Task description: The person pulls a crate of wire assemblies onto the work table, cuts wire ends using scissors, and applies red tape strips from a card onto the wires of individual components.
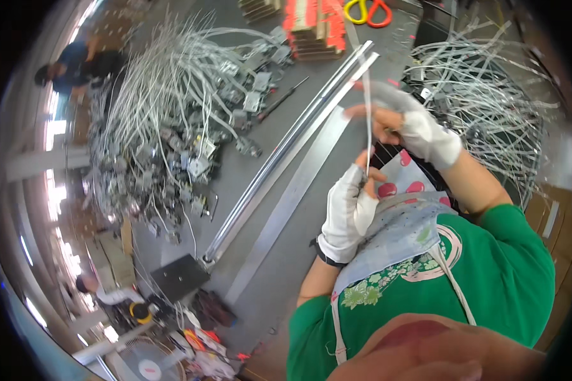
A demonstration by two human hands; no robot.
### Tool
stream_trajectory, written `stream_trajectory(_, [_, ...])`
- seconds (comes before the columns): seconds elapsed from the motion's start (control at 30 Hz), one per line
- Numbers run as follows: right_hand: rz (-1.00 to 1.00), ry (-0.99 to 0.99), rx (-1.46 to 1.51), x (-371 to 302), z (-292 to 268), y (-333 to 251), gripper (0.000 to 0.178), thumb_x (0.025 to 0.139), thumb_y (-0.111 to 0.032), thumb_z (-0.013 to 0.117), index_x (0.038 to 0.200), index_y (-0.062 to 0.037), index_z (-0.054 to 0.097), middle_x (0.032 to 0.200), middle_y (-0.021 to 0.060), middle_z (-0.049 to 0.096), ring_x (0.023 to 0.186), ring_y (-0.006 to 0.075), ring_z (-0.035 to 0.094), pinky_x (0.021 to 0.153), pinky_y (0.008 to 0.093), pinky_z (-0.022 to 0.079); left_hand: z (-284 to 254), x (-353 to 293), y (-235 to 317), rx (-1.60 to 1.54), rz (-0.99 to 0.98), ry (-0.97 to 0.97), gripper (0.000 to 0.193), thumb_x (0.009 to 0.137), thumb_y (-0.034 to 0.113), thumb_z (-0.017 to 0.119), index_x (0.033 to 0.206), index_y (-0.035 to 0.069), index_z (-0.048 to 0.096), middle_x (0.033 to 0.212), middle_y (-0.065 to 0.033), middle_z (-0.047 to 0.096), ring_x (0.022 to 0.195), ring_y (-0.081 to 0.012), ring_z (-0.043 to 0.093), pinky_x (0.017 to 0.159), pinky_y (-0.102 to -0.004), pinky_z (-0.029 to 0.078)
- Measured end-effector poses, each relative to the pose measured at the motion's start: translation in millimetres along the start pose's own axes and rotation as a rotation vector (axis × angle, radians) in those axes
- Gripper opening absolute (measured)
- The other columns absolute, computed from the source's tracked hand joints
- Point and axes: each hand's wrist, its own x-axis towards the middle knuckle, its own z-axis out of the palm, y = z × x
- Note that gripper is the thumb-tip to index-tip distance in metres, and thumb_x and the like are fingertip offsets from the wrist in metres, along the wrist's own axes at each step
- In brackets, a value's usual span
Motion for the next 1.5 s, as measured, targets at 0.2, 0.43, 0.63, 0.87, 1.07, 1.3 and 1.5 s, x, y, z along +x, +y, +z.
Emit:
stream_trajectory(0.2, [-0.258,0.254,0.071,21,-25,-20,0.035,0.1,-0.028,0.053,0.128,-0.0072,0.055,0.072,-0.0042,0.052,0.046,-0.0004,0.034,0.044,0.0173,0.026,-26,9,17,0.735,-0.034,-0.047,0.042,0.088,-0.002,0.055,0.129,0.002,0.058,0.088,-0.009,0.065,0.083,-0.0148,0.062,0.079,-0.0264,0.048])
stream_trajectory(0.43, [-0.112,0.443,0.396,35,-55,37,0.022,0.099,-0.027,0.055,0.112,-0.0099,0.057,0.069,-0.0047,0.048,0.05,0.0009,0.037,0.044,0.0163,0.027,12,74,-5,0.697,0.386,0.011,0.04,0.083,0.008,0.067,0.122,0.003,0.062,0.095,-0.0133,0.067,0.087,-0.0239,0.065,0.079,-0.0316,0.05])
stream_trajectory(0.63, [-0.105,0.49,0.54,51,-89,39,0.027,0.094,-0.028,0.064,0.112,-0.0099,0.053,0.073,-0.0035,0.049,0.053,0.0009,0.038,0.045,0.0149,0.03,43,121,-15,0.679,0.389,0.097,0.019,0.085,0.001,0.063,0.103,0.0,0.07,0.085,-0.0164,0.064,0.076,-0.0296,0.063,0.071,-0.0343,0.05])
stream_trajectory(0.87, [0.015,0.535,0.287,46,-106,39,0.041,0.094,-0.035,0.063,0.121,-0.0041,0.056,0.085,0.0006,0.062,0.061,0.0031,0.048,0.05,0.0158,0.038,55,136,-25,0.609,0.429,0.166,0.019,0.083,-0.003,0.062,0.1,0.0,0.069,0.082,-0.0162,0.06,0.076,-0.0308,0.06,0.07,-0.0346,0.047])
stream_trajectory(1.07, [-0.038,0.586,0.182,14,-115,59,0.025,0.095,-0.024,0.062,0.112,-0.0065,0.056,0.096,0.0023,0.063,0.08,0.0058,0.056,0.067,0.019,0.047,61,143,-37,0.76,0.478,0.149,0.02,0.08,-0.008,0.065,0.098,-0.002,0.07,0.087,-0.0104,0.064,0.079,-0.0206,0.062,0.073,-0.0282,0.049])
stream_trajectory(1.3, [0.081,0.501,0.286,14,-112,61,0.021,0.094,-0.025,0.064,0.102,-0.0062,0.058,0.093,0.002,0.062,0.083,0.0087,0.063,0.073,0.0194,0.053,64,142,-46,0.676,0.371,0.165,0.02,0.08,-0.004,0.067,0.099,0.0,0.072,0.087,-0.0098,0.065,0.079,-0.0216,0.063,0.073,-0.0278,0.05])
stream_trajectory(1.5, [0.045,0.493,0.258,16,-112,64,0.023,0.094,-0.027,0.064,0.101,-0.0046,0.062,0.091,0.0022,0.063,0.082,0.0092,0.064,0.073,0.0202,0.054,62,138,-46,0.687,0.384,0.14,0.024,0.08,-0.009,0.062,0.101,-0.001,0.069,0.091,-0.0133,0.064,0.084,-0.0259,0.063,0.074,-0.031,0.05])
